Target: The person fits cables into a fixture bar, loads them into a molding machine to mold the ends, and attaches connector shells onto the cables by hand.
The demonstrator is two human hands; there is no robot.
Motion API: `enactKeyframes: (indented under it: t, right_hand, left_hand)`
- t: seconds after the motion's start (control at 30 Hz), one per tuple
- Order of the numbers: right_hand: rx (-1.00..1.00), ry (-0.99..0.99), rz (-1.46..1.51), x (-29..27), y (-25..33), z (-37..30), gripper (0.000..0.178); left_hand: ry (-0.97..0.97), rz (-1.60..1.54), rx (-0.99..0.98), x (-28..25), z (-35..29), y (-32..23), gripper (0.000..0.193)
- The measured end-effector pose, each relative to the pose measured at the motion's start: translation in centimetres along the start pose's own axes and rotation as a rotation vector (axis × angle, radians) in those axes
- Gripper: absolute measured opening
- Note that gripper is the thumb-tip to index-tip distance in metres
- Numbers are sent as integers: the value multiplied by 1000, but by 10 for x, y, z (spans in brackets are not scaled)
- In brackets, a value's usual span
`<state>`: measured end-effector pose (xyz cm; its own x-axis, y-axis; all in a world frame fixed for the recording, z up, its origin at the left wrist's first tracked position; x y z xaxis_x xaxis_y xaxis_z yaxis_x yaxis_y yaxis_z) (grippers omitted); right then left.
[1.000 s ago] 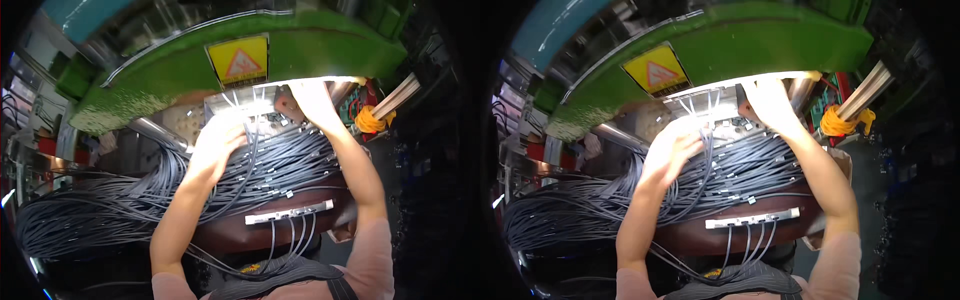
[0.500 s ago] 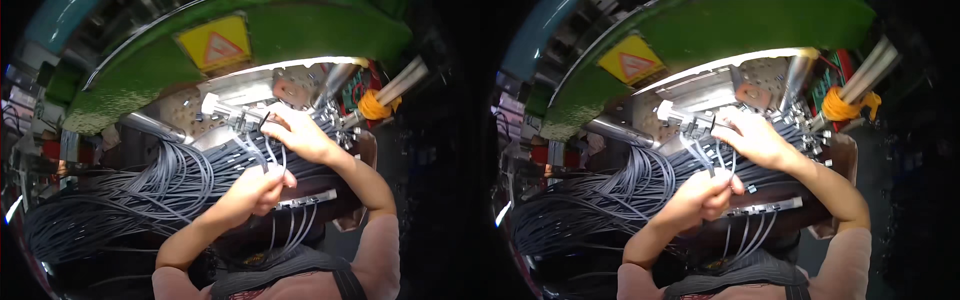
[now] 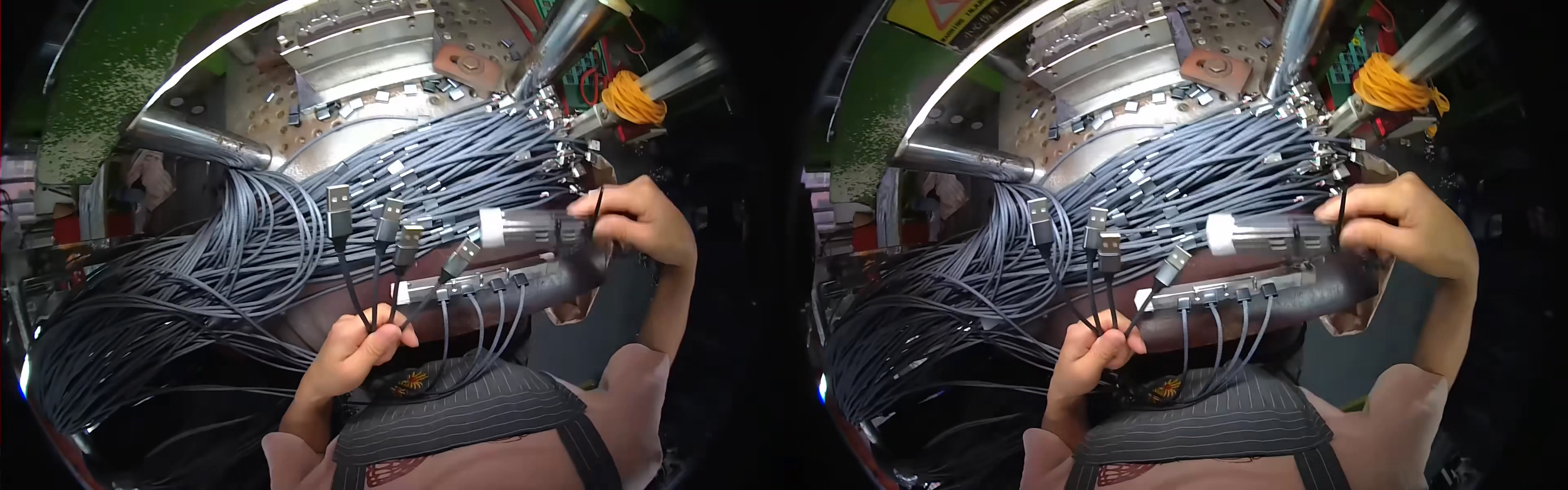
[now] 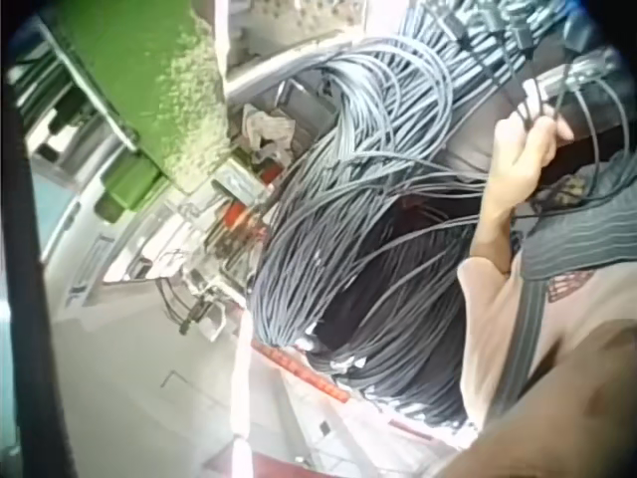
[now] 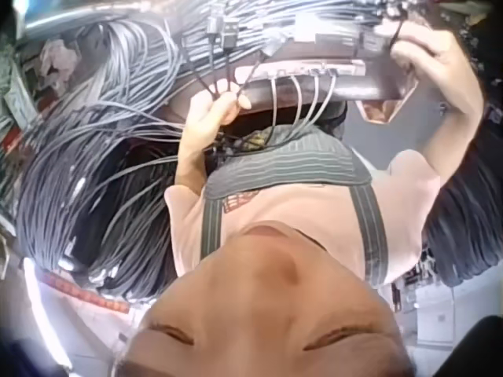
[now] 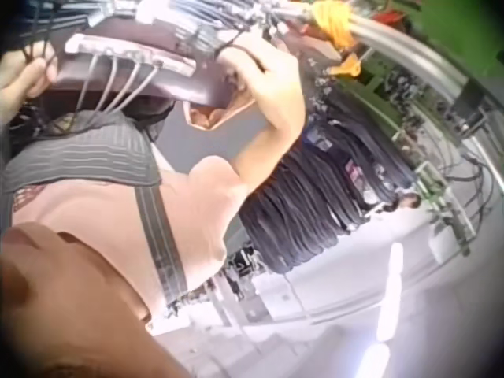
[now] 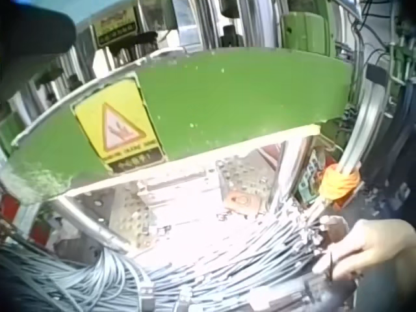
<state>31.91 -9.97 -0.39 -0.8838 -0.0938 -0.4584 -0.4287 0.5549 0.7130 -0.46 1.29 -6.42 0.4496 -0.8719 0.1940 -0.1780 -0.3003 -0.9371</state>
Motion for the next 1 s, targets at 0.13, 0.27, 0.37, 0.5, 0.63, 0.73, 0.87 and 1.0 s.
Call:
enactKeyframes:
  t: [0.13, 0.27, 0.37, 0.5, 0.63, 0.73, 0.87, 1.0]
  right_hand:
    - [-19, 156, -107, 32, -20, 15, 24]
    - [-238, -87, -177, 63, -22, 27, 20]
    - [-314, -314, -257, 64, -14, 20, 18]
    - [-193, -353, 5, 90, -16, 14, 17]
    - [-142, -657, 385, 76, -56, -17, 18]
    - [153, -1022, 160, 53, -126, -68, 20]
    - [230, -1074, -446, 57, -171, -100, 20]
    - [-192, -892, -410, 109, -60, -51, 19]
  left_hand:
    - [-69, -102, 76, -1, 4, 9, 29]
    - [-26, -58, 129, 3, 3, 13, 24]
    - [-30, -71, 113, 6, 2, 16, 23]
    - [-25, -49, 131, 9, 4, 13, 24]
    - [-74, -54, 154, 4, -8, 18, 25]
    - [-81, -85, 181, 3, -7, 19, 26]
    - [-60, -118, 171, 5, -5, 17, 28]
    - [-95, -52, 165, 1, -10, 19, 28]
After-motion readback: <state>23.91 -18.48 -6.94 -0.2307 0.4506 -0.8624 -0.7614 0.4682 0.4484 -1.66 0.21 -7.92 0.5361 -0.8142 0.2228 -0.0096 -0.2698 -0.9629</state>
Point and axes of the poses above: each hand's wrist, its own z-axis towards the middle knuckle, its own x-axis out of the palm, y = z × x, the point moved 5 cm from there along z, towards the middle knuckle, and after that the axes turned 8 degrees about x, right-handed, at the moved point
